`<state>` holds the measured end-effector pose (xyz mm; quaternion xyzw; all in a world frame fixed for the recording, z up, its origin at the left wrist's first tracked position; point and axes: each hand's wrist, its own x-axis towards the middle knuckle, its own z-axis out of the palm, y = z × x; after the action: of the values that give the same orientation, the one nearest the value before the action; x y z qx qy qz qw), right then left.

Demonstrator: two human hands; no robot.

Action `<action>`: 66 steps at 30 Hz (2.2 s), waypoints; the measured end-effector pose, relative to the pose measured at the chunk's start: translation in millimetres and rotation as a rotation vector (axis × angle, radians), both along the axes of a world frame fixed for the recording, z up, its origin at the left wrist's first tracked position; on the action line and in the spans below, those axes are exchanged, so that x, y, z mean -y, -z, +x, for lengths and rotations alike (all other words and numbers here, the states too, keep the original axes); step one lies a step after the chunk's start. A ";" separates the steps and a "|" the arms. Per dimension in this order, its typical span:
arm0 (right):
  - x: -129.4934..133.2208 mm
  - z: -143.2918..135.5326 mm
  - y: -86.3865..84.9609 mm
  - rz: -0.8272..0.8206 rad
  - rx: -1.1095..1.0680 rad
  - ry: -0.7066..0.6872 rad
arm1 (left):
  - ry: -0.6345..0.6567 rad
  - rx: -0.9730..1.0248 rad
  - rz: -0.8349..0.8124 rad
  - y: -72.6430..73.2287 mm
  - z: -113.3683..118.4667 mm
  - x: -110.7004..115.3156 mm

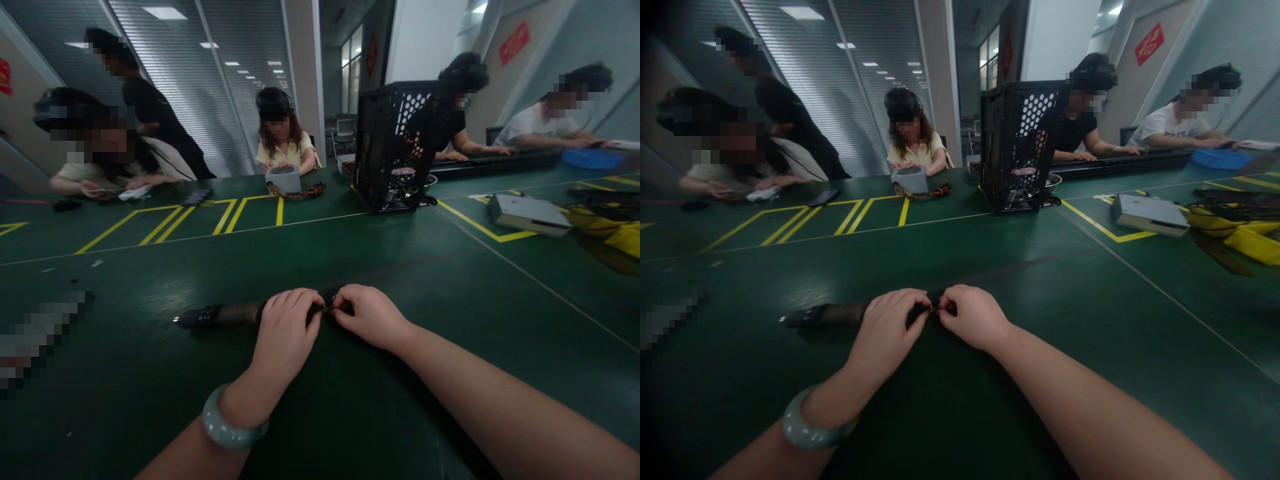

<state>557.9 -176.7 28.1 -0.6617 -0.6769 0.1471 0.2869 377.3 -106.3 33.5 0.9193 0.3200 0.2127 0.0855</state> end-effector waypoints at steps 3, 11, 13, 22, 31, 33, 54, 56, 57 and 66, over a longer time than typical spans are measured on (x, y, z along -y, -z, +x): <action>-0.3 0.3 1.4 0.006 -0.005 -0.002 | -0.009 0.001 0.002 -0.5 -0.2 -0.1; -0.7 -0.3 -0.2 0.001 -0.003 0.006 | -0.001 -0.003 -0.002 0.4 -0.2 -0.4; -0.8 -0.5 -0.5 -0.004 0.003 0.008 | 0.012 -0.015 0.005 -0.6 0.2 -0.2; -0.8 1.2 2.3 0.009 0.000 0.006 | -0.012 0.018 -0.003 -1.5 0.6 0.5; -1.0 0.6 1.1 -0.001 -0.001 0.006 | 0.010 -0.023 0.015 -2.9 0.3 1.3; -0.9 0.7 1.5 -0.002 0.000 0.009 | 0.012 -0.029 0.021 -2.5 0.3 1.6; -1.4 1.7 3.7 0.009 -0.013 0.004 | 0.007 -0.009 0.028 -1.0 0.7 0.9; -1.0 1.4 3.2 0.004 -0.014 0.007 | -0.008 0.008 0.019 -0.5 0.5 0.5; -0.8 1.2 2.7 0.002 -0.012 0.008 | -0.013 0.012 0.015 -0.5 0.4 0.4; 0.5 -0.4 -3.0 -0.029 0.006 0.009 | 0.011 -0.008 0.021 -0.1 -0.3 0.5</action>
<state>557.6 -177.2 31.1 -0.6694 -0.6725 0.1534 0.2760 377.0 -106.8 33.6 0.9227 0.3131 0.2117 0.0759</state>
